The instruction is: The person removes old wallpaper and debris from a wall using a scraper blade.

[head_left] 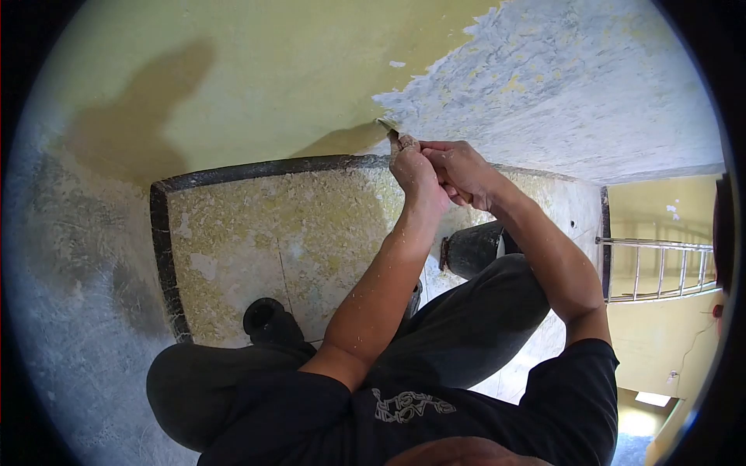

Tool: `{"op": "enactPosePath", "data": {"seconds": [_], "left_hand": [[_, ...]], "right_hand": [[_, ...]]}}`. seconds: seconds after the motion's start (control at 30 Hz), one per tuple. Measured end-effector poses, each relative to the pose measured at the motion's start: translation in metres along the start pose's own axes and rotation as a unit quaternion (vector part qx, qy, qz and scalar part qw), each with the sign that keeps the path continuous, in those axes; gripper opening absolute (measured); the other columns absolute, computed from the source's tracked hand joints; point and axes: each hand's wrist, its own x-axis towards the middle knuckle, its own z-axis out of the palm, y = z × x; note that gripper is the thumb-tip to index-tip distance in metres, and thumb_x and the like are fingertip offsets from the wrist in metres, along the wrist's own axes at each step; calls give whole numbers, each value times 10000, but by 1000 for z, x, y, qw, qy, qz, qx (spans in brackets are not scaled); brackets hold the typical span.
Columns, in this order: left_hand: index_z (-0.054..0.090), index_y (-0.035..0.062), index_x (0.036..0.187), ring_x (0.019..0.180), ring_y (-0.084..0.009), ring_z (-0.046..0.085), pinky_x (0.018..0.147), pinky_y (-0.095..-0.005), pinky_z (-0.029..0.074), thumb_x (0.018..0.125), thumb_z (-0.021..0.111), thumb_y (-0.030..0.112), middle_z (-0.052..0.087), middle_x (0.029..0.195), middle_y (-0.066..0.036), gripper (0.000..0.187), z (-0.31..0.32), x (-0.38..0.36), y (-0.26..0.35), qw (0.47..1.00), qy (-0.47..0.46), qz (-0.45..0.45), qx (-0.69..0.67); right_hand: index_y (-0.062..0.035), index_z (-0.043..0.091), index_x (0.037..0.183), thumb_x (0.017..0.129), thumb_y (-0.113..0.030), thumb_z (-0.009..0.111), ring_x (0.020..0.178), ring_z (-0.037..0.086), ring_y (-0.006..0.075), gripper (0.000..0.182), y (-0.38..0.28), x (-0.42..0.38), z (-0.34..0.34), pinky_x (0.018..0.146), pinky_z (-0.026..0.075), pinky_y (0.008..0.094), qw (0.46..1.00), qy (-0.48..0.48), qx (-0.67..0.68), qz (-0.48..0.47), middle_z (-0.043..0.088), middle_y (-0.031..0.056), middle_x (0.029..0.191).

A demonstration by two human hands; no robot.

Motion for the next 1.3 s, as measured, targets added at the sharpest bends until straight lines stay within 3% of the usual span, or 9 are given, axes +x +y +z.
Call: {"op": "enactPosePath", "data": {"seconds": [0.13,0.4,0.7,0.77,0.8,0.97,1.03,1.13,1.3], "left_hand": [[546,84,874,812,-259,580,725,-433,488,988,341,378,575,841,-81,377,-6,29,-14,993,-13,89,-80],[500,141,881,699,-169,520,565,-379,433,1007,386,273,515,776,-17,215,4,17,-34,997,-8,73,4],[515,150,898,729,-150,536,661,-332,467,999,411,287,526,789,-3,200,0,29,-42,995,-10,101,-25],[510,134,888,770,-159,554,712,-341,486,992,388,274,542,831,-15,213,-14,37,-32,997,-19,53,-50],[522,123,904,790,-170,567,735,-350,492,986,367,267,560,860,-29,227,-36,63,-29,994,-73,46,-60],[571,68,1009,867,-215,616,796,-379,514,981,325,290,621,948,-89,332,-33,47,-12,998,-8,53,-28],[559,78,1031,887,-217,607,790,-382,514,1000,337,343,600,973,-91,347,-37,54,-22,997,-14,63,-33],[500,106,1116,806,-210,593,654,-392,522,1022,369,327,561,863,-64,273,-38,55,-34,994,38,97,-17],[446,159,1337,633,-149,533,502,-329,452,1015,439,198,548,835,-45,325,-46,55,-55,993,11,114,12]], "right_hand": [[-11,634,1197,921,-184,473,423,488,133,363,6,5,7,386,389,299,996,32,-70,-40,593,86,616],[-43,594,1275,973,-251,477,436,427,89,385,19,-8,-8,372,345,271,997,63,-50,14,527,16,589],[-37,637,1213,944,-242,458,443,461,112,382,19,3,-17,388,386,290,997,16,-71,-5,560,57,622],[-9,645,1153,913,-207,460,510,585,249,362,36,25,-10,503,479,372,940,83,-229,-240,637,181,697],[40,612,1180,921,-201,490,486,561,161,374,7,18,-5,483,459,335,978,11,-184,-94,622,175,677],[11,622,1201,954,-237,481,465,521,141,377,17,40,13,414,411,305,975,-3,-195,-111,614,124,641],[-18,615,1215,950,-249,489,602,607,172,374,18,37,10,533,479,346,989,-23,-143,-16,633,133,699],[-69,514,1349,1005,-293,434,451,470,69,418,34,35,1,357,351,229,993,-85,-50,57,540,0,604],[-62,522,1277,1006,-300,406,463,518,102,379,64,30,-7,357,367,238,992,-102,-39,58,541,13,637]]}}
